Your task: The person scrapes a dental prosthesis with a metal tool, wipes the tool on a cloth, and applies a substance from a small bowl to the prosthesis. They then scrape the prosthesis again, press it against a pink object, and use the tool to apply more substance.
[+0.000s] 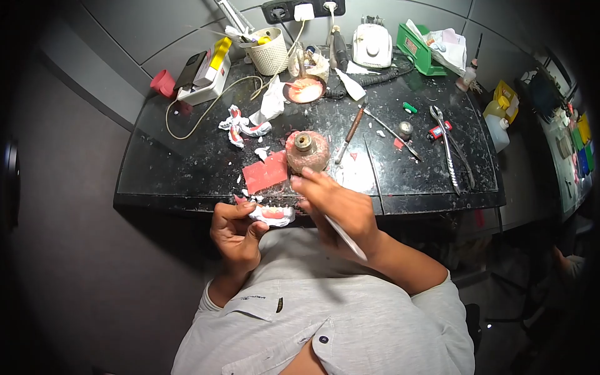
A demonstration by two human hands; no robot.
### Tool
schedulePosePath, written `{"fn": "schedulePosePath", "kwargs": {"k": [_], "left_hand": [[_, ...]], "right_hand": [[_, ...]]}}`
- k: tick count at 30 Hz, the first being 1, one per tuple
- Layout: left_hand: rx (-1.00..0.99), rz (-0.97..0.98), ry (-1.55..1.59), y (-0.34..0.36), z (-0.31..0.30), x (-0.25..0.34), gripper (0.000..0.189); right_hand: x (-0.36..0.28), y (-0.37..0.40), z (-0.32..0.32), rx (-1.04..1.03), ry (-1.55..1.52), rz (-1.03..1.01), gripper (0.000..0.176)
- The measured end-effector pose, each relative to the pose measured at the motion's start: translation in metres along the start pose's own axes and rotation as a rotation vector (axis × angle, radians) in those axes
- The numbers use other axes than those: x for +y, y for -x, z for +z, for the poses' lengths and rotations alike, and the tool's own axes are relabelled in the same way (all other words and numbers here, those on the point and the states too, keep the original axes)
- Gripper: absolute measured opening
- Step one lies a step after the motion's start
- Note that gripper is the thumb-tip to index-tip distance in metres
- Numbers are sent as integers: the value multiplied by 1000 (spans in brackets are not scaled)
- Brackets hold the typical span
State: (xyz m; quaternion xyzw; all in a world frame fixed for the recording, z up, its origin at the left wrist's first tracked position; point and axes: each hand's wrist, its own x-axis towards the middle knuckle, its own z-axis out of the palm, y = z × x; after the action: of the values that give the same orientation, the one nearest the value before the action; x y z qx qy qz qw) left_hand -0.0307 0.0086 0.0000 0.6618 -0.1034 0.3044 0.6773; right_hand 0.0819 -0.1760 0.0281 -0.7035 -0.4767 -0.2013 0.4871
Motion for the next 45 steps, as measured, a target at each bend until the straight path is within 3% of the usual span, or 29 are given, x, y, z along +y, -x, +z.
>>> {"fn": "schedulePosePath", "kwargs": {"k": [3, 6, 15, 19, 34, 41, 45], "left_hand": [[96, -68, -57, -2, 4, 1, 33], [104, -54, 19, -2, 9, 1, 33], [-22, 7, -116, -2, 13, 0, 33], [-134, 91, -97, -4, 7, 0, 35], [-133, 175, -217, -8, 7, -2, 30], [-114, 159, -231, -6, 6, -2, 28], [-57, 27, -96, -4, 6, 3, 30]], "right_hand": [[-5, 0, -1, -69, -210, -155, 30], [-6, -3, -1, -6, 8, 28, 29], [-15, -4, -1, -70, -261, -173, 27], [-16, 0, 4, -68, -249, -165, 27], [-19, -4, 4, -63, -244, -160, 25], [-16, -4, 5, -64, -234, -166, 23], [-13, -5, 5, -78, -233, -176, 24]]}}
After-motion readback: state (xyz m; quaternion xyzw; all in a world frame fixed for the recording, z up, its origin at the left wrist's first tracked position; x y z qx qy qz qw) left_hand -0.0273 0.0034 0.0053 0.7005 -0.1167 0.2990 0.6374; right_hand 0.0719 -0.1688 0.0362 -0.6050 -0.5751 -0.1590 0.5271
